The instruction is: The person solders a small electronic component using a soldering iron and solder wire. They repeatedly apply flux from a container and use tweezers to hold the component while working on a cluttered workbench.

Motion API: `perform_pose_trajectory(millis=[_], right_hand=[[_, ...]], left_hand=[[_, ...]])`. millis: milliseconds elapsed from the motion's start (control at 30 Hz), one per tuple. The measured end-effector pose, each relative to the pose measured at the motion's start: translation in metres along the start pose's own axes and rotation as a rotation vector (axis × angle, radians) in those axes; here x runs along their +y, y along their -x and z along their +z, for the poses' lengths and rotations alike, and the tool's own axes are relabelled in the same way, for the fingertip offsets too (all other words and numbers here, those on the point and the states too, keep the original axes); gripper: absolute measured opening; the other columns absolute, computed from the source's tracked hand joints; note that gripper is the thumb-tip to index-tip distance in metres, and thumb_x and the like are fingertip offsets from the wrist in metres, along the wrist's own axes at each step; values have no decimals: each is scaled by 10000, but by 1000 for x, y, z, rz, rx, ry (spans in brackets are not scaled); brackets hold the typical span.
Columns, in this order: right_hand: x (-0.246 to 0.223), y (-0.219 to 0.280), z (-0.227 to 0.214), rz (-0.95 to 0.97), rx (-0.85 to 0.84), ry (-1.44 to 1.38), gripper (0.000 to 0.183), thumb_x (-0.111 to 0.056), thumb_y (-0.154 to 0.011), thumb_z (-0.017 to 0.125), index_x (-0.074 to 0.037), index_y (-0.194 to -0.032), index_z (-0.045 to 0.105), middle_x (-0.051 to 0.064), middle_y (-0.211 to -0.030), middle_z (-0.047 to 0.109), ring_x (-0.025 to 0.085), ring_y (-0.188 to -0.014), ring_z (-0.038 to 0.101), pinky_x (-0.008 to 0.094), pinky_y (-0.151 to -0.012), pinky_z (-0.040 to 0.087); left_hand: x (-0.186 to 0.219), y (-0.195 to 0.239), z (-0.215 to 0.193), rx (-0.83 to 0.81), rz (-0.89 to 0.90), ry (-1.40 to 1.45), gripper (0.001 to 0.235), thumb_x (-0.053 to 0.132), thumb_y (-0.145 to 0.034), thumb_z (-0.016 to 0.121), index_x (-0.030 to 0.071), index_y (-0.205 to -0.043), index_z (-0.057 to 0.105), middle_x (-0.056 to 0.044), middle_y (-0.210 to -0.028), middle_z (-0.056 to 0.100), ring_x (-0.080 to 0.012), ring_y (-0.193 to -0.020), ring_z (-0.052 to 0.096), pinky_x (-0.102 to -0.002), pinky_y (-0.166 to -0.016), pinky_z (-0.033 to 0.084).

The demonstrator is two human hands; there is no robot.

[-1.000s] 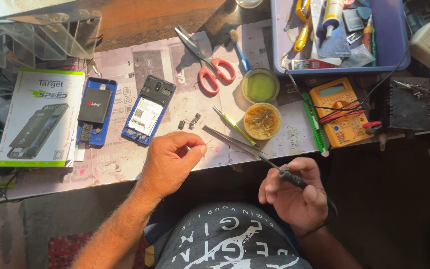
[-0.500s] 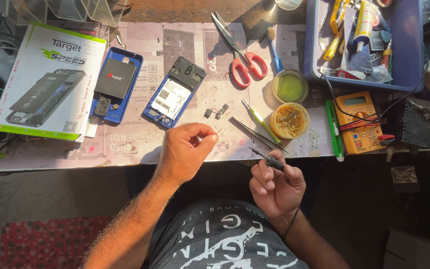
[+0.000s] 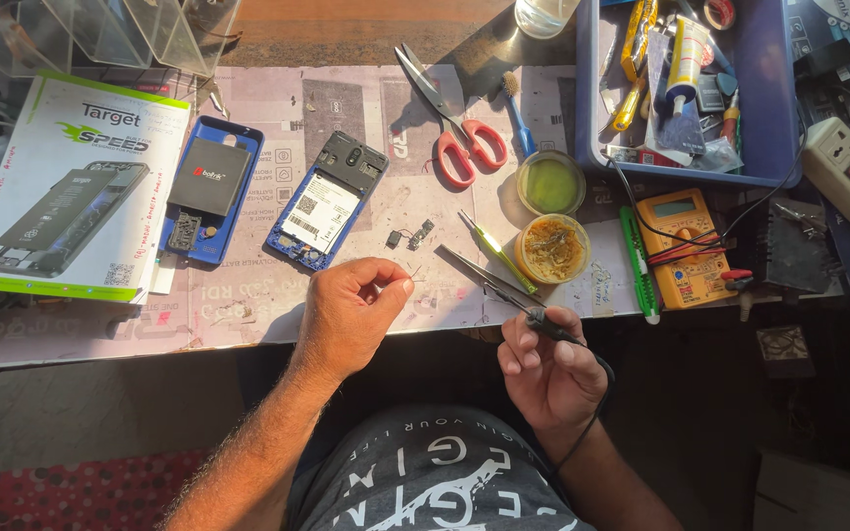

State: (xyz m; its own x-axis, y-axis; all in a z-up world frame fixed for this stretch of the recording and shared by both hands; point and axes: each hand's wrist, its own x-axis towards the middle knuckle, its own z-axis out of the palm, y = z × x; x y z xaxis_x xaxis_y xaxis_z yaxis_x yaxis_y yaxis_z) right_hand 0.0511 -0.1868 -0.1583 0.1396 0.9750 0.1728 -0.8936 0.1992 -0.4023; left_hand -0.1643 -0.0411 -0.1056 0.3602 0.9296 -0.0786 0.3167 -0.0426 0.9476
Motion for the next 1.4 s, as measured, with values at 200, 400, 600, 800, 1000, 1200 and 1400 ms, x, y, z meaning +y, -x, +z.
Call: perform_pose_trajectory(millis=[200, 400, 600, 800, 1000, 1200, 1400], right_hand=[[-36, 2, 4, -342, -28, 710, 314, -279, -1086, 650, -62, -1303, 717, 174, -1081, 714, 180, -860, 664, 415, -836, 626], [-70, 4, 20, -551, 114, 1290, 283, -92, -982, 692, -84, -1257, 625, 121, -1047, 723, 164, -894, 700, 282, -782, 607], [-62, -23, 12, -732, -19, 1769, 332, 101, -820, 723, -69, -1100, 672, 134, -1036, 694, 207, -853, 673, 309, -713, 552], [-53, -45, 0, -740, -138, 1666, 312, 82, -837, 731, -90, -1093, 687, 108, -1019, 647, 184, -816, 682, 295, -669, 560], [-56, -45, -2, -696, -179, 1624, 316, 46, -863, 693, -97, -1143, 660, 92, -1011, 616, 228, -853, 706, 319, -693, 587], [-56, -46, -7, -699, -172, 1649, 315, 32, -864, 701, -101, -1147, 667, 85, -988, 613, 216, -826, 703, 309, -664, 583], [-55, -46, -6, -696, -150, 1657, 319, 37, -862, 710, -109, -1143, 674, 86, -992, 622, 215, -840, 703, 303, -668, 577]], left_hand=[[3, -1, 2, -7, 10, -7, 85, 124, -856, 758, 47, -885, 779, 17, -704, 715, -38, -587, 575, -220, -547, 480], [3, -4, 2, -17, -70, -15, 86, 120, -854, 763, 47, -892, 787, 24, -685, 700, -34, -576, 550, -214, -534, 460], [5, -5, 4, -6, -76, -6, 95, 112, -843, 770, 38, -900, 784, 19, -691, 700, -26, -583, 550, -207, -536, 457], [8, -10, 3, -28, -129, -54, 89, 111, -834, 763, 40, -884, 785, 10, -678, 701, -37, -574, 565, -216, -526, 467], [12, -13, 1, -42, -126, -76, 95, 111, -818, 775, 37, -879, 783, 3, -693, 715, -46, -575, 559, -225, -527, 465], [11, -14, 2, -42, -149, -74, 95, 107, -818, 774, 33, -878, 780, -1, -699, 720, -42, -575, 568, -223, -528, 472], [12, -14, 2, -48, -161, -73, 93, 107, -819, 772, 34, -876, 783, -1, -704, 721, -43, -576, 570, -222, -524, 472]])
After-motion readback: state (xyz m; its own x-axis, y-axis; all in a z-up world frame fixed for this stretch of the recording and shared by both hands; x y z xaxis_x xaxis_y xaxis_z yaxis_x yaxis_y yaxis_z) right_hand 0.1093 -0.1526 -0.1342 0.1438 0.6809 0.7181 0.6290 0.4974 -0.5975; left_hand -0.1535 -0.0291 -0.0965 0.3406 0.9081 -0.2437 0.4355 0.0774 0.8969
